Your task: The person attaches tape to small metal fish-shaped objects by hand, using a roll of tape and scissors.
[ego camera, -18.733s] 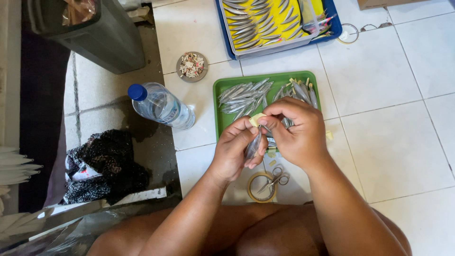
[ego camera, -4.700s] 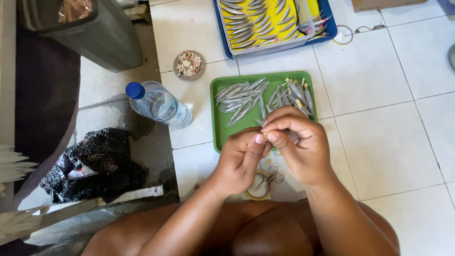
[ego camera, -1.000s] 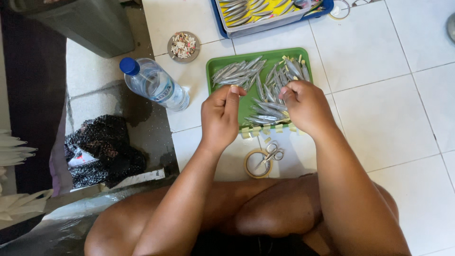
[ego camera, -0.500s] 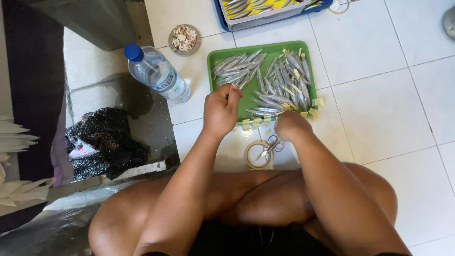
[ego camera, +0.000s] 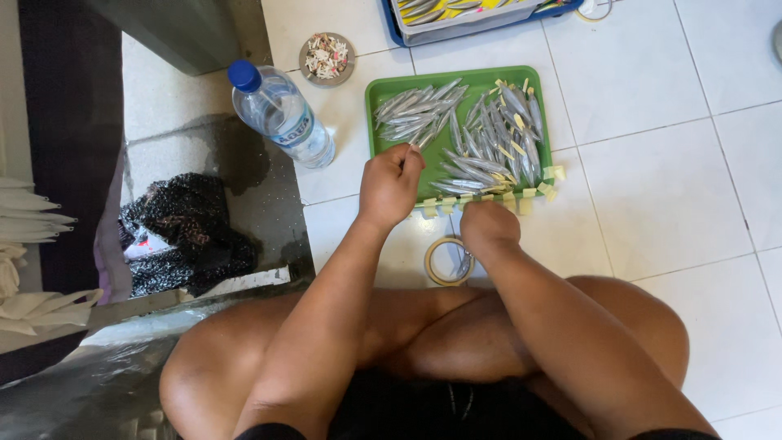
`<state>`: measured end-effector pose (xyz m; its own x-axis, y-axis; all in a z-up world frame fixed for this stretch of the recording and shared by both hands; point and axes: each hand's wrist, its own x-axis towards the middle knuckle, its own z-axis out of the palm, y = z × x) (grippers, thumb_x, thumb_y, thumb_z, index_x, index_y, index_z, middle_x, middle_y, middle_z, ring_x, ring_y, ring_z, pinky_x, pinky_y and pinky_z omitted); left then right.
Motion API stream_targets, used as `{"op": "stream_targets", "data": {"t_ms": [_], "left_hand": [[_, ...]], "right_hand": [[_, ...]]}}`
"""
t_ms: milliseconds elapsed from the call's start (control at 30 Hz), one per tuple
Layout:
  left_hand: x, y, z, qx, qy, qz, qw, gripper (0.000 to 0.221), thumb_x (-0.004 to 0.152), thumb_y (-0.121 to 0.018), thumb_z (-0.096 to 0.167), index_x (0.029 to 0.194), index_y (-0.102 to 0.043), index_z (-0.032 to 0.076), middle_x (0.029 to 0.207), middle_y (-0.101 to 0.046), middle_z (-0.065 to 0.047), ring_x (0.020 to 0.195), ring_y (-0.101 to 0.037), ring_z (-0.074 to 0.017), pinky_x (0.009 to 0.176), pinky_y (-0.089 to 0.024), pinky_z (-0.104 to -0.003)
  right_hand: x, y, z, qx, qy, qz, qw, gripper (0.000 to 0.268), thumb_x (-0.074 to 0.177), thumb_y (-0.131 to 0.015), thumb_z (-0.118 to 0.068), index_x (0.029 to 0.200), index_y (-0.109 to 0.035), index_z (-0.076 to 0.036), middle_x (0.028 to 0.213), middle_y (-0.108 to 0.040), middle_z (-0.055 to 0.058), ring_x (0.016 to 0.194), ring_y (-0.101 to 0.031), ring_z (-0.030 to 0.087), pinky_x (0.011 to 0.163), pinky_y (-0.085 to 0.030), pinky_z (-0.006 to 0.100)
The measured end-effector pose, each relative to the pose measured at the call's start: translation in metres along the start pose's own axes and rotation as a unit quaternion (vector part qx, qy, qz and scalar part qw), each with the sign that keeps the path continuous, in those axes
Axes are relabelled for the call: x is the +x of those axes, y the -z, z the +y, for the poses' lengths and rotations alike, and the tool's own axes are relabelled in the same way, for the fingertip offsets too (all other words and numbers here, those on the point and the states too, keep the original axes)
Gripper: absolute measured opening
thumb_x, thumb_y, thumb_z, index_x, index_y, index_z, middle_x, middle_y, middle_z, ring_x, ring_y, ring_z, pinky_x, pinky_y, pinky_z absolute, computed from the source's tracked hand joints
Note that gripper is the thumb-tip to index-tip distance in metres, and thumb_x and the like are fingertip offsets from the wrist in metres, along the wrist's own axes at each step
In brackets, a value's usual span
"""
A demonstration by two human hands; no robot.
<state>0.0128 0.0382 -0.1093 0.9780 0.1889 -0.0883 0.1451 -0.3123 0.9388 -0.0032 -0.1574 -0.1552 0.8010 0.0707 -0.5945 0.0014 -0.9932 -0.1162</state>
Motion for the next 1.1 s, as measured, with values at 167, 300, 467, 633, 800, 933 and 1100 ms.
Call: {"op": "stream_targets", "data": {"t_ms": [167,300,467,633,800,933,1100], "left_hand": [[0.003,-0.005,-0.009,0.007,-0.003,-0.009,1.000,0.034,0.100,-0.053,0.028,0.077,-0.073,0.013,0.058,-0.063,-0.015,0.060,-0.063,-0.0296,0.059,-0.049,-0.043],[0.008,-0.009,-0.018,0.018,0.006,-0.019,1.000,0.034,0.100,-0.052,0.030,0.079,-0.074,0.014,0.059,-0.063,-0.015,0.062,-0.064,-0.0317,0.060,-0.050,-0.044],[0.010,0.000,-0.010,0.027,0.048,-0.059,0.997,0.036,0.099,-0.051,0.031,0.083,-0.077,0.013,0.064,-0.067,-0.014,0.068,-0.067,-0.0294,0.061,-0.051,-0.042],[0.016,-0.001,-0.036,0.019,0.090,-0.064,0.994,0.035,0.096,-0.052,0.033,0.083,-0.079,0.016,0.068,-0.068,-0.013,0.070,-0.068,-0.0284,0.063,-0.053,-0.040],[0.020,0.002,-0.033,0.032,0.094,-0.059,0.993,0.033,0.094,-0.053,0.033,0.081,-0.079,0.016,0.071,-0.069,-0.016,0.074,-0.070,-0.0314,0.067,-0.053,-0.042],[0.021,0.001,-0.032,-0.003,0.095,-0.059,0.994,0.035,0.096,-0.051,0.030,0.081,-0.077,0.014,0.064,-0.064,-0.014,0.061,-0.062,-0.0266,0.059,-0.048,-0.040],[0.011,0.006,-0.015,-0.105,0.132,-0.096,0.981,0.034,0.094,-0.048,0.030,0.090,-0.076,0.011,0.066,-0.056,-0.006,0.055,-0.051,-0.0152,0.054,-0.044,-0.031]], "right_hand": [[0.008,-0.007,-0.007,-0.036,0.025,0.012,0.999,0.029,0.090,-0.054,-0.006,0.095,-0.080,0.003,0.095,-0.078,0.025,0.100,-0.075,0.045,0.085,-0.061,0.054],[-0.003,0.008,-0.008,-0.049,0.027,0.000,0.998,0.030,0.092,-0.052,-0.003,0.099,-0.080,0.005,0.103,-0.077,0.028,0.106,-0.073,0.045,0.090,-0.060,0.053],[0.008,-0.003,0.007,-0.010,0.001,0.010,1.000,0.030,0.091,-0.053,-0.006,0.093,-0.079,0.007,0.096,-0.076,0.030,0.100,-0.074,0.049,0.083,-0.060,0.059],[-0.025,0.039,-0.007,0.034,-0.024,-0.017,0.999,0.031,0.089,-0.055,-0.009,0.103,-0.079,0.006,0.107,-0.076,0.030,0.110,-0.070,0.050,0.091,-0.057,0.058],[-0.016,0.091,0.048,0.161,-0.049,0.046,0.985,0.032,0.091,-0.062,-0.016,0.111,-0.079,0.002,0.116,-0.072,0.036,0.116,-0.065,0.057,0.097,-0.053,0.061],[-0.003,0.106,0.097,0.184,-0.081,0.210,0.957,0.023,0.094,-0.065,-0.022,0.110,-0.080,-0.014,0.102,-0.076,0.020,0.102,-0.071,0.049,0.085,-0.057,0.056],[-0.007,0.098,0.065,0.206,-0.068,0.181,0.959,0.024,0.094,-0.064,-0.024,0.109,-0.080,-0.016,0.104,-0.077,0.018,0.106,-0.070,0.047,0.090,-0.056,0.056]]}}
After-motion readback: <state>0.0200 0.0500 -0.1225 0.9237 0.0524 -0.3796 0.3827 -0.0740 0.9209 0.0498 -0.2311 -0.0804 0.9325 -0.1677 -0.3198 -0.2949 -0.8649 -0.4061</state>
